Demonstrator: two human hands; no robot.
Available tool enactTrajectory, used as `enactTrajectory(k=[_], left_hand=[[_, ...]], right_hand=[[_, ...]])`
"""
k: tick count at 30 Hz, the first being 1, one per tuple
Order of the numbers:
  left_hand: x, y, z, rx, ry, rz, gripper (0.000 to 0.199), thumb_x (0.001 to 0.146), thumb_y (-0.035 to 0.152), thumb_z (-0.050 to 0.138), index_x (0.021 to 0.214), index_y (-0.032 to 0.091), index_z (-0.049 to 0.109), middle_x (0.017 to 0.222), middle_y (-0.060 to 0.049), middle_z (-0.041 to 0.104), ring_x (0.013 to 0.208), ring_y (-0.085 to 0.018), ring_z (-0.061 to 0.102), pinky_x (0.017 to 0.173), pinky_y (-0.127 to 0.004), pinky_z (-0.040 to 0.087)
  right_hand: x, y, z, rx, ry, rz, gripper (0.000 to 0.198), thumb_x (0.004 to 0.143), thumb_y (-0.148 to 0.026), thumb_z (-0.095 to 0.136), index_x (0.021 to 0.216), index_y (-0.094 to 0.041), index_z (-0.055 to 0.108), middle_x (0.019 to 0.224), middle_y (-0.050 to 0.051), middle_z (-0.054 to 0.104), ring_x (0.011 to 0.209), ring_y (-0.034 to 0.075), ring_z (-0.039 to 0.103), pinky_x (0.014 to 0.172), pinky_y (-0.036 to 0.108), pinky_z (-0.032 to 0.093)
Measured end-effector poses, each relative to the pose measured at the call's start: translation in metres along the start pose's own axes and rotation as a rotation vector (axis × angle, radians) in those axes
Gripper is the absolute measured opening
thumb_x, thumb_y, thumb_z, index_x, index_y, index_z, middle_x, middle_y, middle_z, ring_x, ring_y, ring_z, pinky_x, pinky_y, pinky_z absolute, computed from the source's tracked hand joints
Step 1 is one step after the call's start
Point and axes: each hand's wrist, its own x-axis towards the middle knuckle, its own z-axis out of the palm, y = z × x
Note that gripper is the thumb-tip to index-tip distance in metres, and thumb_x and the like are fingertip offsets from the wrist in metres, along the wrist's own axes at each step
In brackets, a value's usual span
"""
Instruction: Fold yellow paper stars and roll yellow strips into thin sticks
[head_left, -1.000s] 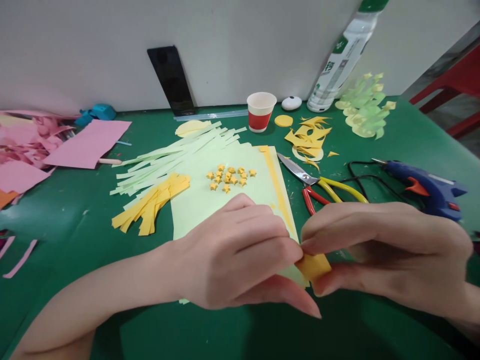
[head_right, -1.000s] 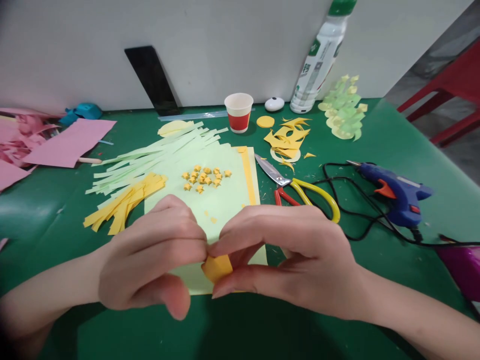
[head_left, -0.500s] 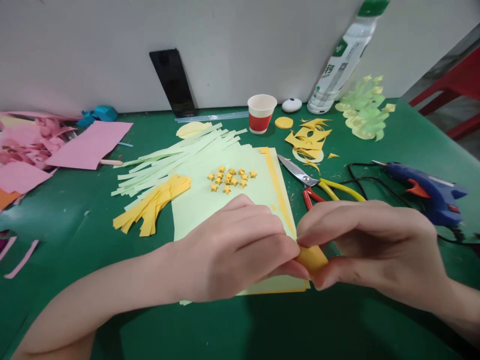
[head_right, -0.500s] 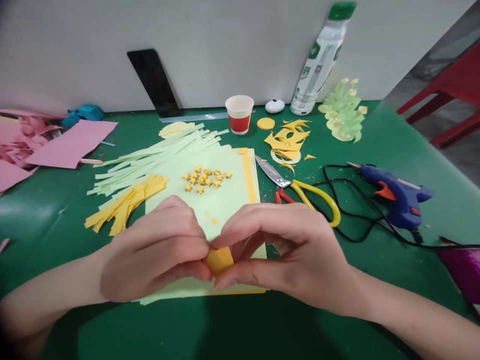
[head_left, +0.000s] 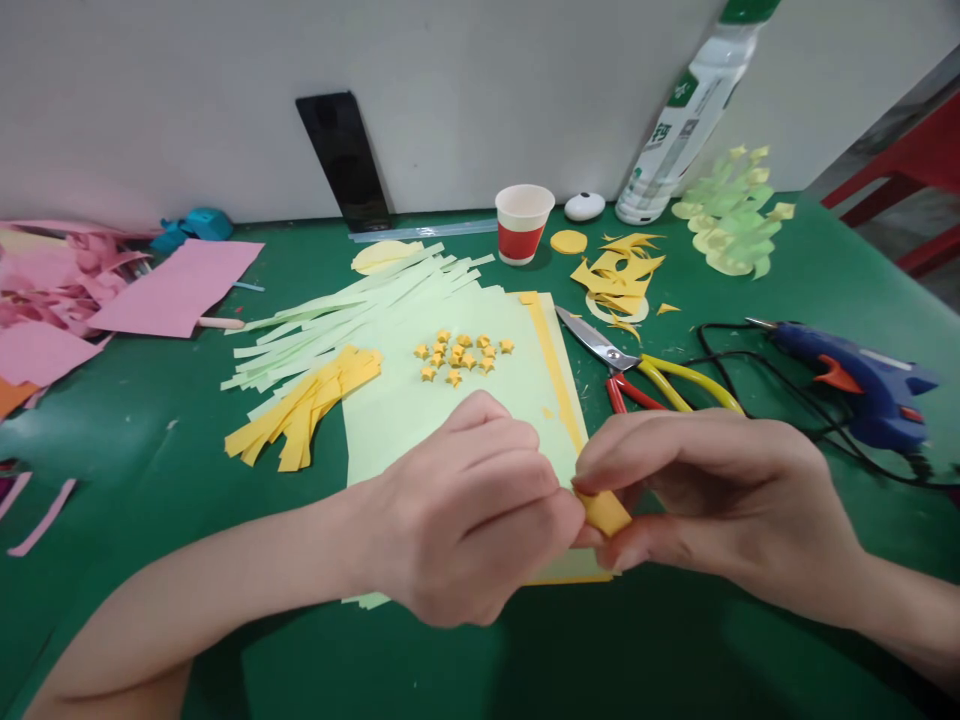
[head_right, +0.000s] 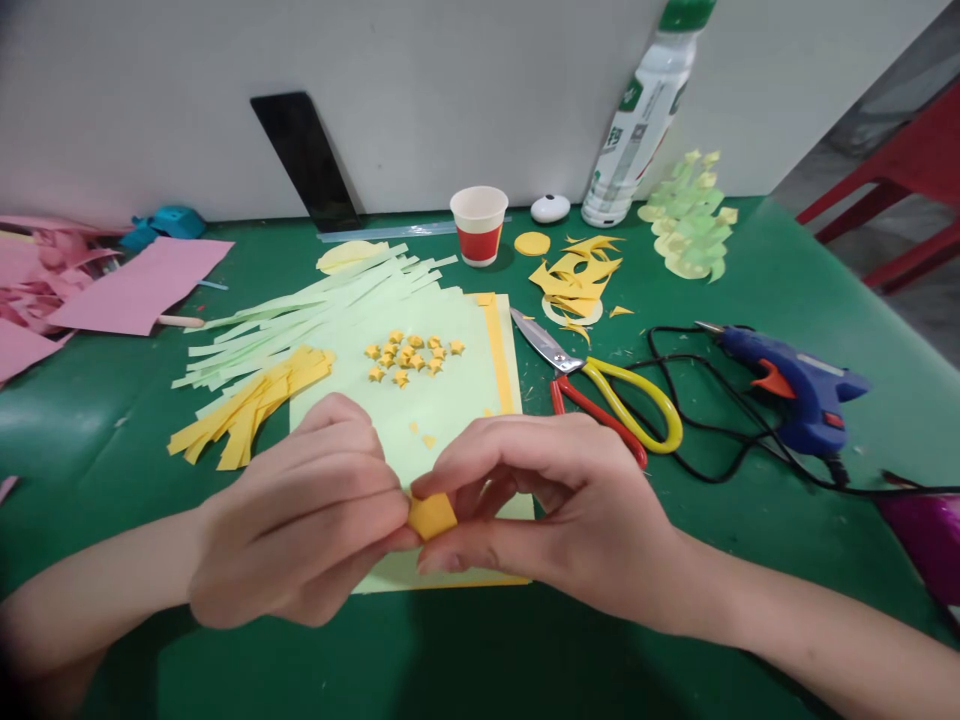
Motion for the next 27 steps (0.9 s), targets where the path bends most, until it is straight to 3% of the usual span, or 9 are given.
enactTrajectory(k=[5,9,15,22,27], left_hand=[[0.000,-0.008,-0.001,-0.152,-0.033,-0.025,0.027,0.092,0.018,0.038,0.069,0.015,0.049,0.064,0.002,0.055,0.057,-0.008,0.044,0.062,-0.025,0.035],[-0.001,-0.012,-0.002,-0.118,-0.049,0.008,0.019,0.089,0.012,0.036,0.073,0.017,0.045,0.066,0.003,0.053,0.059,-0.009,0.046,0.062,-0.026,0.034],[-0.001,-0.012,0.001,-0.063,0.027,-0.051,0.020,0.093,0.019,0.035,0.076,0.015,0.046,0.061,0.000,0.054,0.054,-0.011,0.045,0.052,-0.026,0.033],[-0.008,-0.009,0.007,-0.079,-0.022,-0.042,0.023,0.095,0.028,0.030,0.079,0.017,0.042,0.064,0.002,0.050,0.051,-0.010,0.040,0.045,-0.023,0.032],[-0.007,-0.006,0.006,-0.005,-0.033,-0.085,0.027,0.094,0.027,0.034,0.073,0.017,0.046,0.063,0.002,0.051,0.053,-0.009,0.042,0.044,-0.022,0.029]], right_hand=[[0.003,-0.002,-0.008,0.175,-0.158,0.061,0.037,0.074,-0.010,0.064,0.105,-0.030,0.064,0.083,0.001,0.064,0.066,0.009,0.064,0.059,0.016,0.056],[0.007,-0.004,-0.010,0.248,-0.165,0.140,0.042,0.074,-0.008,0.063,0.109,-0.031,0.062,0.078,-0.001,0.064,0.066,0.007,0.065,0.061,0.013,0.056],[0.007,-0.006,-0.009,0.051,-0.076,0.002,0.041,0.070,-0.004,0.066,0.101,-0.030,0.066,0.080,-0.001,0.063,0.063,0.007,0.064,0.053,0.012,0.057],[0.007,-0.008,-0.008,-0.298,-0.016,-0.165,0.030,0.070,-0.012,0.068,0.095,-0.029,0.066,0.077,-0.003,0.068,0.065,0.008,0.063,0.055,0.013,0.055],[0.006,-0.007,-0.010,-0.375,-0.006,-0.196,0.021,0.072,-0.014,0.067,0.091,-0.025,0.065,0.077,-0.002,0.068,0.070,0.010,0.064,0.056,0.015,0.055]])
